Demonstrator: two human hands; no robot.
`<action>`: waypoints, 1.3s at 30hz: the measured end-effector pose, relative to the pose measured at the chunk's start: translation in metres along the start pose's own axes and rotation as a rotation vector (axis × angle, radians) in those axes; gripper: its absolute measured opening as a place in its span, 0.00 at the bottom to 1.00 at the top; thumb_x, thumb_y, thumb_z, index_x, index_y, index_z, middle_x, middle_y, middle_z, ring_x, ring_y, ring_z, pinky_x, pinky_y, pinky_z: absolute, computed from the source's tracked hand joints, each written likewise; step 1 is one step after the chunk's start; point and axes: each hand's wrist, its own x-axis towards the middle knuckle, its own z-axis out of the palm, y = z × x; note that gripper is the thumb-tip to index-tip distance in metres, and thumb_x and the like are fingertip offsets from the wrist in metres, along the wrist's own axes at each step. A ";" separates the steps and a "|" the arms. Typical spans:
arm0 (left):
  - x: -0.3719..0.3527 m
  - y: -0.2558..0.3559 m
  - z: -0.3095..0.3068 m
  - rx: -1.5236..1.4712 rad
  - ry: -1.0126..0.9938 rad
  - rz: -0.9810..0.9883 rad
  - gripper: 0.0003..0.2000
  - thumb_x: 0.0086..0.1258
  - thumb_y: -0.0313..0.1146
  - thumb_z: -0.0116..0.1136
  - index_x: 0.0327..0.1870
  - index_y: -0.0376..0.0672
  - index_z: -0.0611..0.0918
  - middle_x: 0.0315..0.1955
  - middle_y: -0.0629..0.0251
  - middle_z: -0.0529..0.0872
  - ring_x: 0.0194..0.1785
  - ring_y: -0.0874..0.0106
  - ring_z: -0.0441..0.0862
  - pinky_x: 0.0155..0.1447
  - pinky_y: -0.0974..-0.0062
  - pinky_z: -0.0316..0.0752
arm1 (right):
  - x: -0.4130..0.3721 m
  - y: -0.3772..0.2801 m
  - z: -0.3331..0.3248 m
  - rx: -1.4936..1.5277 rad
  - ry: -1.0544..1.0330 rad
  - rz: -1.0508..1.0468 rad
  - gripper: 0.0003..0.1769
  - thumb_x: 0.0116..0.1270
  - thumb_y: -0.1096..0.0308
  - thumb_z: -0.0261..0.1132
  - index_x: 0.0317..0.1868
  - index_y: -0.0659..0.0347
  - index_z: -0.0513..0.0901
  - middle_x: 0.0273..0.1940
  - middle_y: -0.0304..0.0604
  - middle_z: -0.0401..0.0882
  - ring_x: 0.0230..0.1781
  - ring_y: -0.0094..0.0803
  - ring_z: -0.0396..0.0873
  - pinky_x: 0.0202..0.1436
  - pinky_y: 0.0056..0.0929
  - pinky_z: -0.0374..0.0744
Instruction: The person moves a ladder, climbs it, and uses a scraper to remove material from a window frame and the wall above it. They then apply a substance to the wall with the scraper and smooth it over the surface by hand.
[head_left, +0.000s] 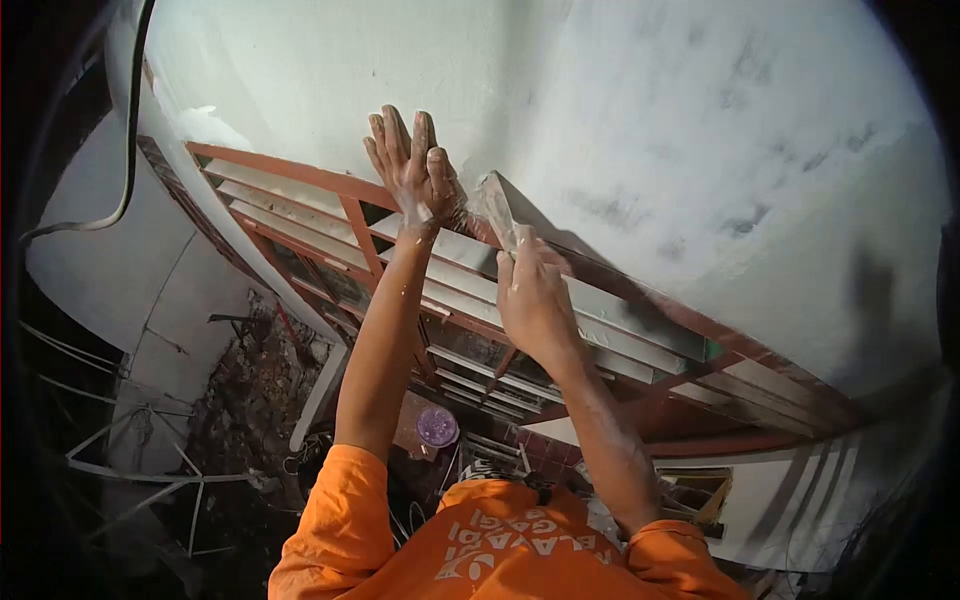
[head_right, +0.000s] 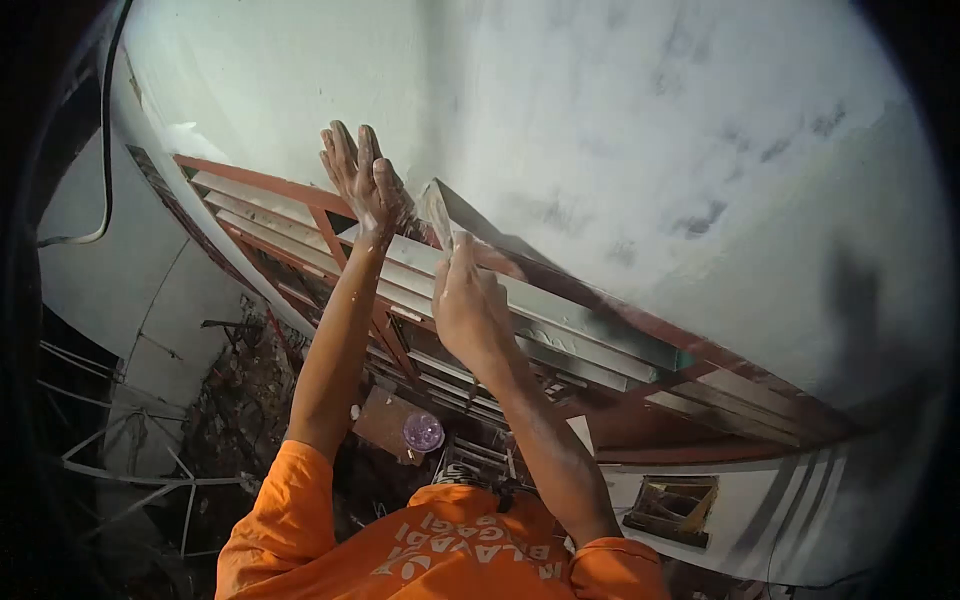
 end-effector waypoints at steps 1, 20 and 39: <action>0.000 -0.001 0.001 -0.011 0.009 -0.002 0.24 0.78 0.45 0.37 0.69 0.49 0.75 0.76 0.47 0.57 0.79 0.44 0.47 0.77 0.40 0.36 | -0.002 -0.002 -0.003 0.030 0.000 0.000 0.23 0.76 0.66 0.52 0.64 0.72 0.62 0.32 0.68 0.81 0.35 0.67 0.81 0.38 0.60 0.76; -0.001 -0.002 -0.001 -0.010 0.014 0.018 0.25 0.81 0.47 0.33 0.73 0.48 0.70 0.76 0.46 0.55 0.80 0.46 0.45 0.78 0.42 0.35 | -0.009 -0.009 -0.038 0.085 0.024 0.116 0.17 0.77 0.66 0.50 0.59 0.68 0.63 0.36 0.71 0.80 0.39 0.69 0.78 0.35 0.60 0.73; -0.001 0.002 -0.004 0.002 -0.019 0.012 0.25 0.81 0.46 0.32 0.74 0.50 0.68 0.76 0.47 0.56 0.80 0.46 0.45 0.77 0.41 0.35 | 0.027 -0.029 -0.040 0.126 -0.028 0.082 0.21 0.77 0.63 0.52 0.62 0.70 0.66 0.42 0.74 0.79 0.48 0.71 0.75 0.48 0.60 0.72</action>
